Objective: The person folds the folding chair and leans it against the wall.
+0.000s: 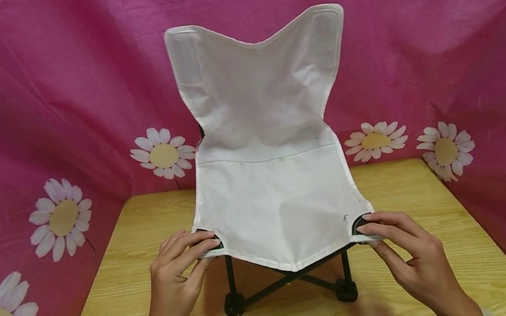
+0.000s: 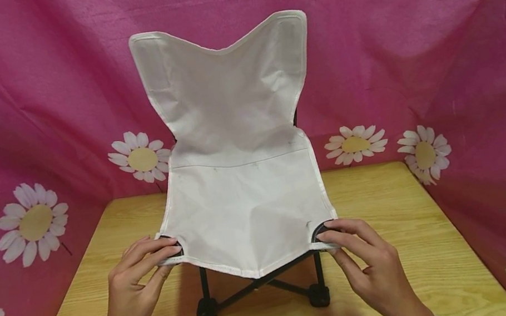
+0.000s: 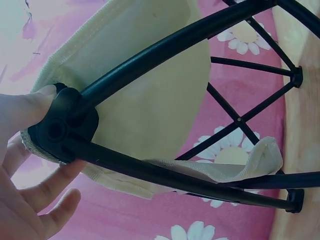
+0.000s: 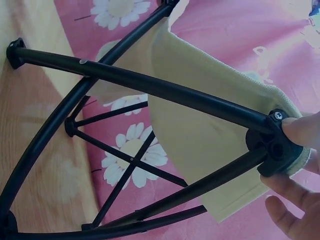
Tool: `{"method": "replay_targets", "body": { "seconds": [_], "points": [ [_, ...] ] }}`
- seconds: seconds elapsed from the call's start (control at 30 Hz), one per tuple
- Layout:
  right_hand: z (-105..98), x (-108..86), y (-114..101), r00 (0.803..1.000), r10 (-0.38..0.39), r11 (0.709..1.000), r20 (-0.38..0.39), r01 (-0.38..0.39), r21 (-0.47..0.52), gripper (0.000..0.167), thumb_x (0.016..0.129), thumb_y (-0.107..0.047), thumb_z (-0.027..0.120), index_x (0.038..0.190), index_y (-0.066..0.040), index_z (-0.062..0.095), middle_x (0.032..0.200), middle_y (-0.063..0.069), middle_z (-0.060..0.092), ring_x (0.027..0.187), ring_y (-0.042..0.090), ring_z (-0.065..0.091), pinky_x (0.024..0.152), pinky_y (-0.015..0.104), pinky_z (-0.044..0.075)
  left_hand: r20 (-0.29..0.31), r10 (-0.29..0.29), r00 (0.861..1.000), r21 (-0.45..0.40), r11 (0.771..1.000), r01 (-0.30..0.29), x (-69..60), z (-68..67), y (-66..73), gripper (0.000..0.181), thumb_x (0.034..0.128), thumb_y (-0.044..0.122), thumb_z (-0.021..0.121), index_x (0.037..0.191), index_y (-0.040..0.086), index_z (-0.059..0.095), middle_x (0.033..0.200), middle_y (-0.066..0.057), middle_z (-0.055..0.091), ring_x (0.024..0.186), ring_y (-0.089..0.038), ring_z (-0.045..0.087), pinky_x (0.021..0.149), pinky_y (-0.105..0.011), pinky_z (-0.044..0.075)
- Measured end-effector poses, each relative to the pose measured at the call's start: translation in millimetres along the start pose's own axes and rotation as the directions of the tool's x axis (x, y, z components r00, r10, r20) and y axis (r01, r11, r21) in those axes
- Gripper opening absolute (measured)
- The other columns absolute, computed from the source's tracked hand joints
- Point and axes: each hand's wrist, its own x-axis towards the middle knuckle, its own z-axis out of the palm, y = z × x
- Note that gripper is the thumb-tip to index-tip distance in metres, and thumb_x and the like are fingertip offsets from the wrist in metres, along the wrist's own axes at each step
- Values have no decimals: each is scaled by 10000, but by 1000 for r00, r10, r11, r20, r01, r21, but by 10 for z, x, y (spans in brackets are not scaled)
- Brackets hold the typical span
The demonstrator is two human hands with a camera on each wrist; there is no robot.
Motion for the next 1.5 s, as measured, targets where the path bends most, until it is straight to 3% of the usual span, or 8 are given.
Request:
{"method": "replay_targets", "body": {
  "seconds": [0.4,0.77,1.3,1.5],
  "points": [
    [-7,24,-48,1000,5,1000,4,-5,-10,410,719,117,755,1068,-98,735,1131,104,636,1037,102,592,897,107,439,-11,1,1000,-11,1000,-2,31,-2,27,357,682,-91,772,999,72,763,1041,-70,702,981,-235,614,1017,-339,375],
    [6,45,-91,999,-40,999,-29,40,22,216,832,-33,730,1044,-73,738,1108,138,641,1037,122,597,910,118,434,-27,26,999,-24,999,-27,68,3,71,352,691,-96,760,1003,66,761,1039,-73,703,975,-242,613,987,-373,401],
    [15,74,-187,999,-24,1000,-27,24,9,234,840,-33,722,1069,-83,733,1130,123,633,1035,114,601,909,119,441,-46,30,999,-3,1000,-30,109,19,163,361,680,-115,765,992,66,763,1035,-62,705,971,-240,617,1034,-350,374],
    [23,90,-200,998,-47,999,-39,48,18,181,890,-111,690,1062,-74,733,1123,135,635,1031,119,604,907,121,442,-53,31,998,7,1000,-30,122,22,173,389,645,-153,772,976,51,763,1032,-67,707,967,-252,620,1031,-341,379]
  ]
}}
